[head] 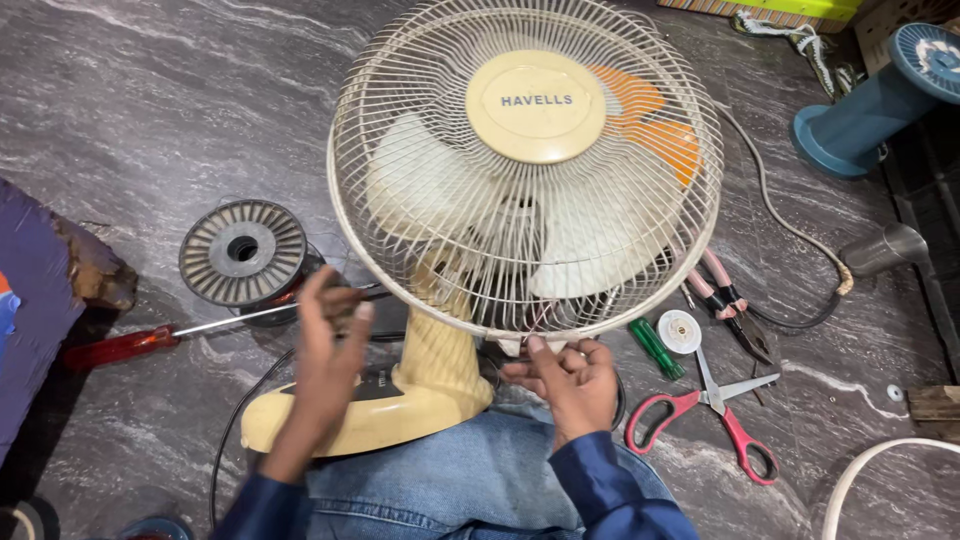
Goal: The person sits on the floor with a table fan on their lap and uses a long screwdriver to unscrew the front grille of the fan. They remove the grille, brush dust off the grille and blades, then reattach the grille and tighten the screws with the screwdriver.
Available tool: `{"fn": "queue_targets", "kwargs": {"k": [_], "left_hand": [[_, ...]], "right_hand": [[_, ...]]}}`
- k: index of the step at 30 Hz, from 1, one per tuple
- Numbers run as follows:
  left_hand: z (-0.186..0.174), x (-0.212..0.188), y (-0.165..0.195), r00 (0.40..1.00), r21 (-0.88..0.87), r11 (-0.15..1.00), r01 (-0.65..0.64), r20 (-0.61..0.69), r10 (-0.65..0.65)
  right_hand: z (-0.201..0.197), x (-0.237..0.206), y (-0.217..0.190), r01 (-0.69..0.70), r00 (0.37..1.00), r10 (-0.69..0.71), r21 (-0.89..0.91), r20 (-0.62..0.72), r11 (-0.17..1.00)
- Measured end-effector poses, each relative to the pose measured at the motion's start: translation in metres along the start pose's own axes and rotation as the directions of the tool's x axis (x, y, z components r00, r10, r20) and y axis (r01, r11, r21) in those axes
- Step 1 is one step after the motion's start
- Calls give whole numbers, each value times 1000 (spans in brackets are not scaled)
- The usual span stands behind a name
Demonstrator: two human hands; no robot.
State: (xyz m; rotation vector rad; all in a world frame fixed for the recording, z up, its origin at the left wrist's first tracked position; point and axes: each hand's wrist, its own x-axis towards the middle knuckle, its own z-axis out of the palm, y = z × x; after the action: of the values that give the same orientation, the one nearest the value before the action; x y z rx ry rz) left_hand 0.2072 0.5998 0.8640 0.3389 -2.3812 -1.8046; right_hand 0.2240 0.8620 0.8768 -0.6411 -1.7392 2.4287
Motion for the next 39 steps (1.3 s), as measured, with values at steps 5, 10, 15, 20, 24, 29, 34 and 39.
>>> {"fn": "queue_targets", "kwargs": {"k": [5, 10, 15, 20, 24, 29, 34, 39], "left_hand": [[-79, 45, -48, 997, 818, 570, -71, 69, 25], [-115, 51, -90, 946, 856, 410, -316, 316, 70], [-139, 56, -109, 916, 869, 294, -399, 391, 90], [-139, 44, -142, 941, 920, 251, -301, 330, -81], [-127, 33, -172, 977, 838, 509, -196, 124, 172], [-127, 15, -177, 949, -67, 973, 219, -219, -229], [-68, -27, -155, 987, 284, 959, 23, -158, 23], [-45, -43, -125, 962, 410, 910, 55, -266, 62]], "right_hand": [[9, 2, 4, -27, 1000, 26, 54, 14, 998], [15, 1, 7, -25, 999, 21, 122, 37, 992], [23, 0, 8, -54, 998, 53, 136, 15, 989], [23, 4, 8, -87, 996, 86, 128, 11, 988], [22, 8, 13, -61, 997, 51, 172, 62, 983], [21, 9, 12, -36, 997, 24, 159, 77, 987], [19, 7, 0, -11, 993, -6, 142, 118, 990], [12, 12, -7, -9, 989, -11, 131, 150, 991]]}}
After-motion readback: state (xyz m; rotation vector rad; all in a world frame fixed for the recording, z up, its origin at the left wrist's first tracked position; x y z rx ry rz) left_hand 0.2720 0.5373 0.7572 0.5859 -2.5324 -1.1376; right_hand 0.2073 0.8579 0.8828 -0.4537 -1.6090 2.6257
